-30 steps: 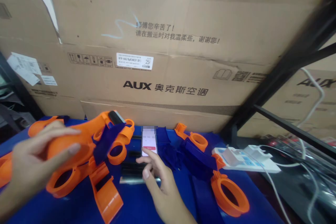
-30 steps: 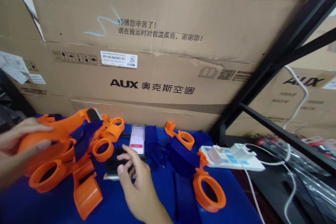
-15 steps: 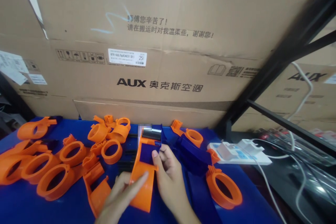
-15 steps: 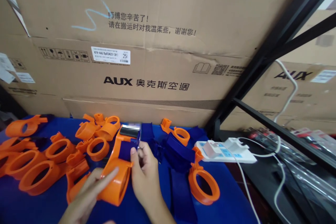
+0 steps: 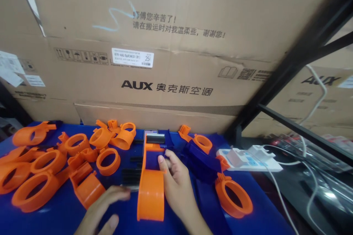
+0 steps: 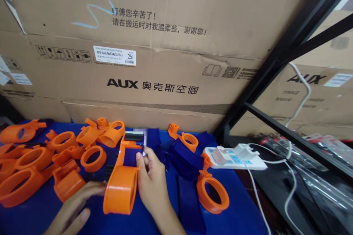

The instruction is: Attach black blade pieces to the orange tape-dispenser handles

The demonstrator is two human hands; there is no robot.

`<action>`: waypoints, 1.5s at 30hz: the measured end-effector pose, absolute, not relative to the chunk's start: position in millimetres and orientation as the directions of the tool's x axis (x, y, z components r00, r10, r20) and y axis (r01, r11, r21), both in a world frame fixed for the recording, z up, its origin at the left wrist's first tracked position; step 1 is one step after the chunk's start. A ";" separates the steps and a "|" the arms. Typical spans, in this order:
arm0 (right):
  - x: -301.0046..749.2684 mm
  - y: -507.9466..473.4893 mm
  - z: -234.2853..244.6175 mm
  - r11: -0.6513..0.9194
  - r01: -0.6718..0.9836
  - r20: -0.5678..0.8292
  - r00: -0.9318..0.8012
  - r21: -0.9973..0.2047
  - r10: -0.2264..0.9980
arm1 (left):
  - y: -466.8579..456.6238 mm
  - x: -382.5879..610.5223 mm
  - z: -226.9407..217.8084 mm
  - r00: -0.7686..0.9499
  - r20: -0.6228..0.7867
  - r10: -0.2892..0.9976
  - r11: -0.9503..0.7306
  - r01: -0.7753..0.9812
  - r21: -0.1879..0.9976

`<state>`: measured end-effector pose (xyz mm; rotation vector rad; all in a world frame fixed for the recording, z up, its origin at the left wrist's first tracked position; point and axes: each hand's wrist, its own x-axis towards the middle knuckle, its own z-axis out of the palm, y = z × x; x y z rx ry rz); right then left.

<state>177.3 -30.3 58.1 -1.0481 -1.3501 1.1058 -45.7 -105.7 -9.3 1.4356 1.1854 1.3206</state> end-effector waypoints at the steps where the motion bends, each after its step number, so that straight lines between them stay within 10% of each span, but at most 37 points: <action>1: 177.1 -30.4 57.2 0.203 0.038 0.200 -0.071 -0.979 0.977 | -98.9 -42.5 -6.6 -0.033 0.172 0.985 -0.171 0.044 0.984; 9: 182.5 -25.7 57.8 0.271 0.226 0.249 -0.119 -0.936 0.961 | -20.4 17.6 47.4 0.117 0.015 0.993 0.041 -0.462 0.886; 16: 185.5 -21.9 54.5 0.371 0.453 0.367 -0.102 -0.811 0.925 | -0.1 25.0 45.0 0.032 0.034 0.999 -0.021 -0.356 0.934; 45: 171.7 -38.5 50.0 0.396 0.281 0.375 -0.128 -0.874 0.918 | -22.0 11.3 44.8 -0.131 0.057 0.990 -0.109 -0.440 0.891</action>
